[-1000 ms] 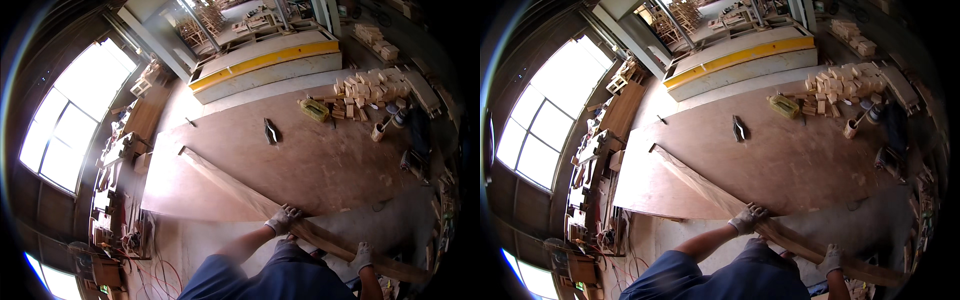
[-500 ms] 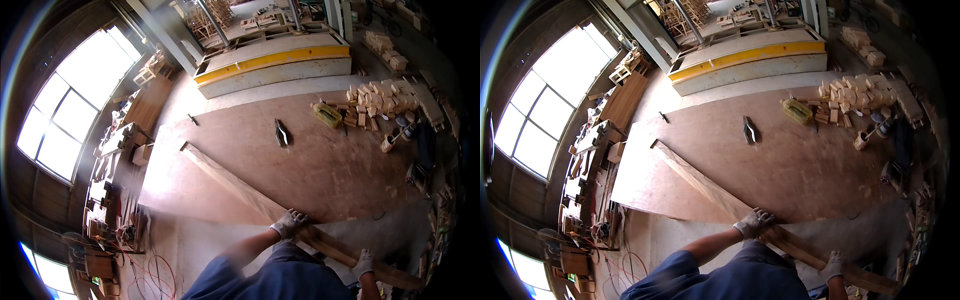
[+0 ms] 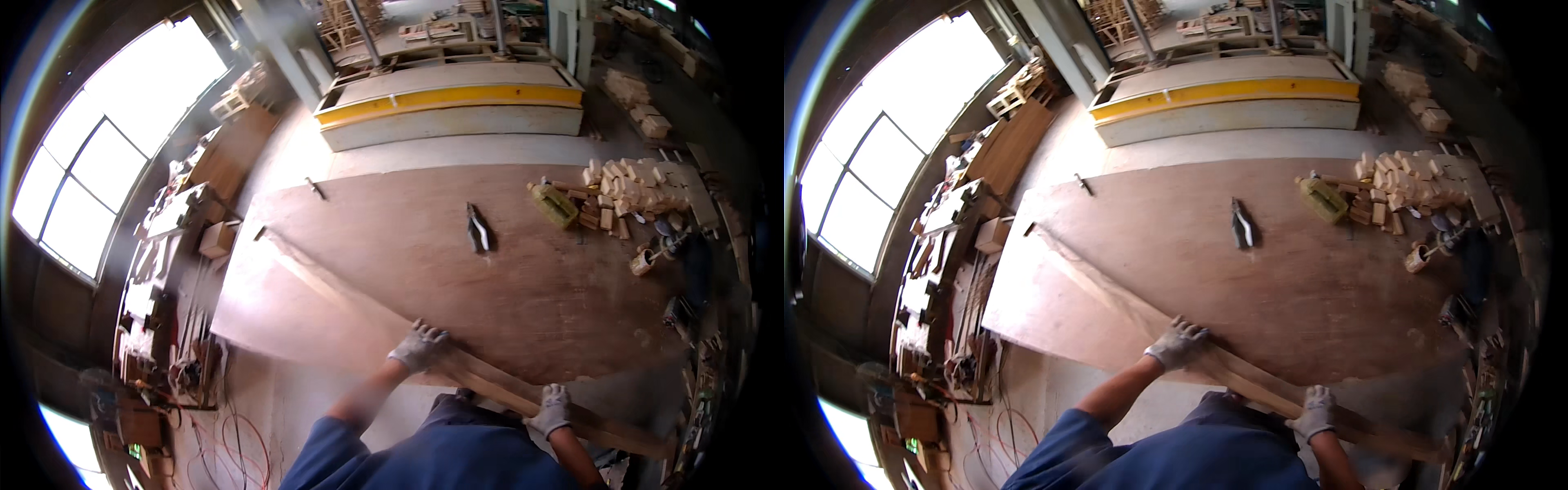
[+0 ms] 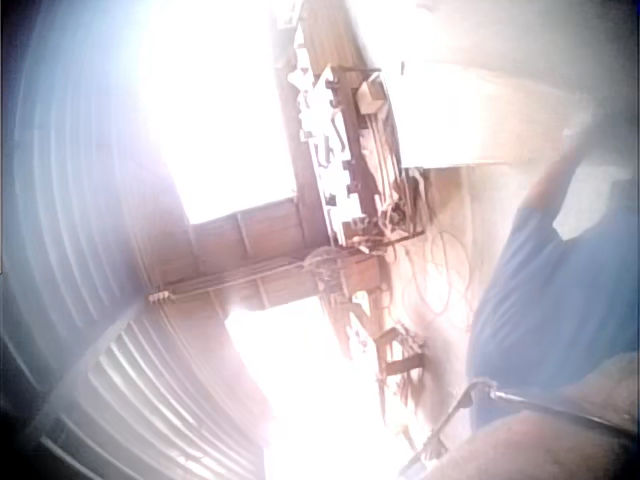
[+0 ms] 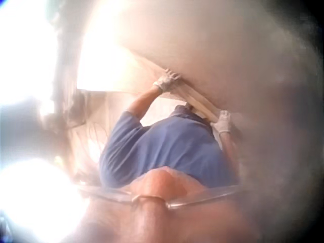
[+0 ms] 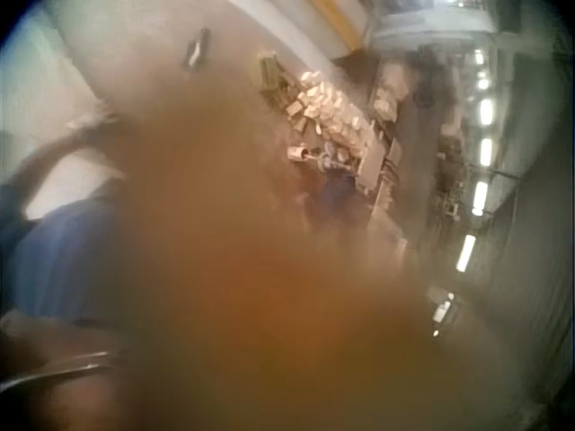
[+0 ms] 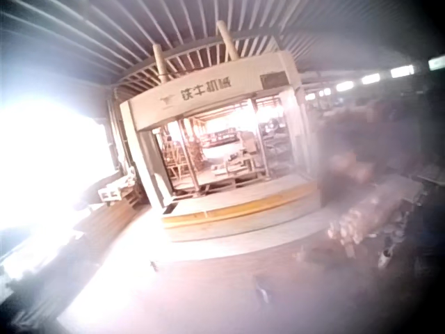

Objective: The person uses a nail gun to fasten small wooden blocks to the ends of long planks. They then carry the planks to a workbench and assemble them into a rectangular frame structure, adding cross supports and additional planks to form a larger assembly.

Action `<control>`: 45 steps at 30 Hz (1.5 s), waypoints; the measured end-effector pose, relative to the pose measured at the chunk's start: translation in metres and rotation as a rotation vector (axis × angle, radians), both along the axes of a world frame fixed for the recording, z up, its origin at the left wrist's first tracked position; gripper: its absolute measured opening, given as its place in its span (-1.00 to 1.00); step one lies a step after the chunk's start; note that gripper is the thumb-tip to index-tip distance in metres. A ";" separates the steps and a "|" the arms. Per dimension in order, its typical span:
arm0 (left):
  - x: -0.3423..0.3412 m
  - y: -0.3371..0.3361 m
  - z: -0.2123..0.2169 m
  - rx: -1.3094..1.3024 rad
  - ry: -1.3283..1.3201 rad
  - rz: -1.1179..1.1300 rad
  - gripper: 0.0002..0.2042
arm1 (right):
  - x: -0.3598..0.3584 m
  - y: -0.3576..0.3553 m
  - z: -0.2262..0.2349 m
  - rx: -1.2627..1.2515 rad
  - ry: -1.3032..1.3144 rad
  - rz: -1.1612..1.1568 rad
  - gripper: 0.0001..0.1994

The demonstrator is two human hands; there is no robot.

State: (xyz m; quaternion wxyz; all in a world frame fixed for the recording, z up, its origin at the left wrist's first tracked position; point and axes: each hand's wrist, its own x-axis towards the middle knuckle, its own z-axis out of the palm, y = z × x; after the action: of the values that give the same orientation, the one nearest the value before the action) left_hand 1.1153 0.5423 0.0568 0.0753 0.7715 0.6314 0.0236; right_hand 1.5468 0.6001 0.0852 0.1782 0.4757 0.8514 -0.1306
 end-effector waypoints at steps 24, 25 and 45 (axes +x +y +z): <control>-0.033 -0.016 0.001 -0.147 0.069 0.192 -0.20 | -0.106 -0.004 0.009 -0.035 -0.004 0.092 -0.02; -0.040 -0.015 0.012 -0.159 0.008 0.158 -0.20 | -0.126 -0.006 0.009 -0.026 0.040 0.102 -0.01; -0.376 -0.022 -0.022 -0.031 -0.127 0.436 -0.53 | -0.620 0.047 0.029 -0.032 0.462 0.285 -0.33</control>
State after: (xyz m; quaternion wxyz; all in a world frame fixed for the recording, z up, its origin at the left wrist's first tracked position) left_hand 0.7389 0.5207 0.0343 0.1198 0.6124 0.7775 0.0781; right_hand 0.9272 0.6470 0.1145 0.0032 0.3058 0.9257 -0.2228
